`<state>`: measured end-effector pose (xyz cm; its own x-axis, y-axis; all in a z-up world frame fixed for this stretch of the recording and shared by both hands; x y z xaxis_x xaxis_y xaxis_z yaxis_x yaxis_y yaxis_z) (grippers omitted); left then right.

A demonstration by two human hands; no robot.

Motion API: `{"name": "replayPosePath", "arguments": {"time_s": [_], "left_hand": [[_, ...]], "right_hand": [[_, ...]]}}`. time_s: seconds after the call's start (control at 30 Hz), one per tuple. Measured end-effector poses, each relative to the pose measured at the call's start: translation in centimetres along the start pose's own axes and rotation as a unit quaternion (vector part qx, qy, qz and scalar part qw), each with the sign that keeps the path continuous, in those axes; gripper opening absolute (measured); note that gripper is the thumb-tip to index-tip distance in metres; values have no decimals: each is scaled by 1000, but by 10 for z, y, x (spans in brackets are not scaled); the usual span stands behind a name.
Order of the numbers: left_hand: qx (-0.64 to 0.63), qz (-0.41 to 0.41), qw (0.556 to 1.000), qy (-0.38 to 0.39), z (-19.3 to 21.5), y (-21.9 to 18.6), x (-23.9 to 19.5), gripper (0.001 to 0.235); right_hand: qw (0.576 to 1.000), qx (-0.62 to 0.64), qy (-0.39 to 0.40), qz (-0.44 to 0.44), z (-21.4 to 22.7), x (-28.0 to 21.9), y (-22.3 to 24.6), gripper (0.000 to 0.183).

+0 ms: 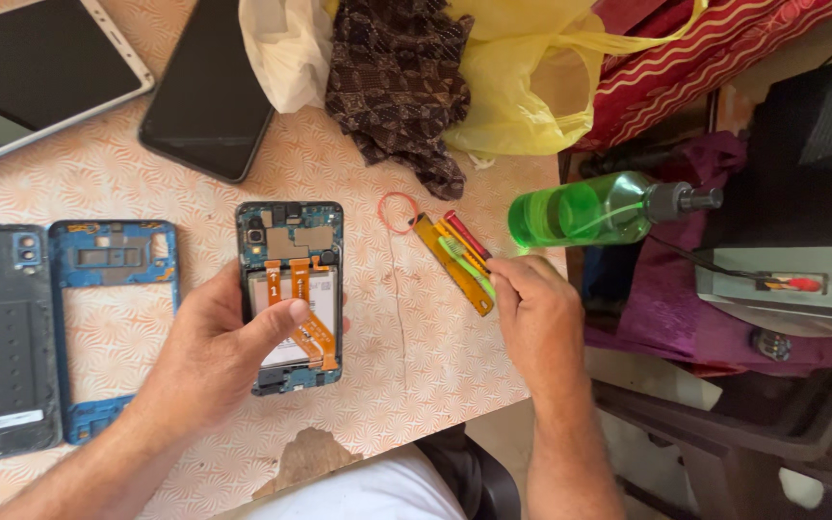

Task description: The person disassembles a smartphone by removing the back cover and internal frame, then uses a yellow plastic tool to pry and separate internal components. The person handles the phone parts and tools on a cluttered table.

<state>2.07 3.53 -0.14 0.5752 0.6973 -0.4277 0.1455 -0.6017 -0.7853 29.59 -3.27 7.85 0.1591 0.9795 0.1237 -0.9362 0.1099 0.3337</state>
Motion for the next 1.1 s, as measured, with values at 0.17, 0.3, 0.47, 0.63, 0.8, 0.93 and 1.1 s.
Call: {"name": "replayPosePath", "arguments": {"time_s": [0.17, 0.3, 0.47, 0.63, 0.8, 0.93, 1.1], "left_hand": [[-80, -30, 996, 6, 2, 0, 0, 32], [-153, -18, 987, 38, 2, -3, -1, 34], [-165, -32, 984, 62, 5, -4, -5, 33], [-197, -17, 978, 67, 3, -5, -9, 34], [-189, -32, 979, 70, 4, 1, -6, 34], [-148, -56, 986, 46, 7, 5, -3, 34], [-185, -33, 981, 49, 7, 7, -3, 33]], "right_hand": [[999, -38, 17, 1, 0, 2, 10, 17], [995, -94, 38, 2, -4, 4, 17, 19], [991, -122, 48, 17, -9, 2, 15, 23], [991, -115, 62, 8, -11, 7, 16, 34], [994, -92, 42, 35, 1, 2, 23, 40], [993, 112, 36, -26, 13, -13, 16, 20], [889, 457, 30, -13, 15, -32, 8, 16]]}}
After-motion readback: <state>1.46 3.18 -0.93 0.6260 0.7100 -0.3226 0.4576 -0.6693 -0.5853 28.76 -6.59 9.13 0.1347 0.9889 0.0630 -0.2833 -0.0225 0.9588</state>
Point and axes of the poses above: each hand's wrist, its own x-axis towards the middle knuckle, its own z-axis out of the back of the hand, y = z × x, the point moved 3 cm from there along x, towards the middle knuckle, and after that the axes turned 4 degrees about y, right-handed, at the moved point
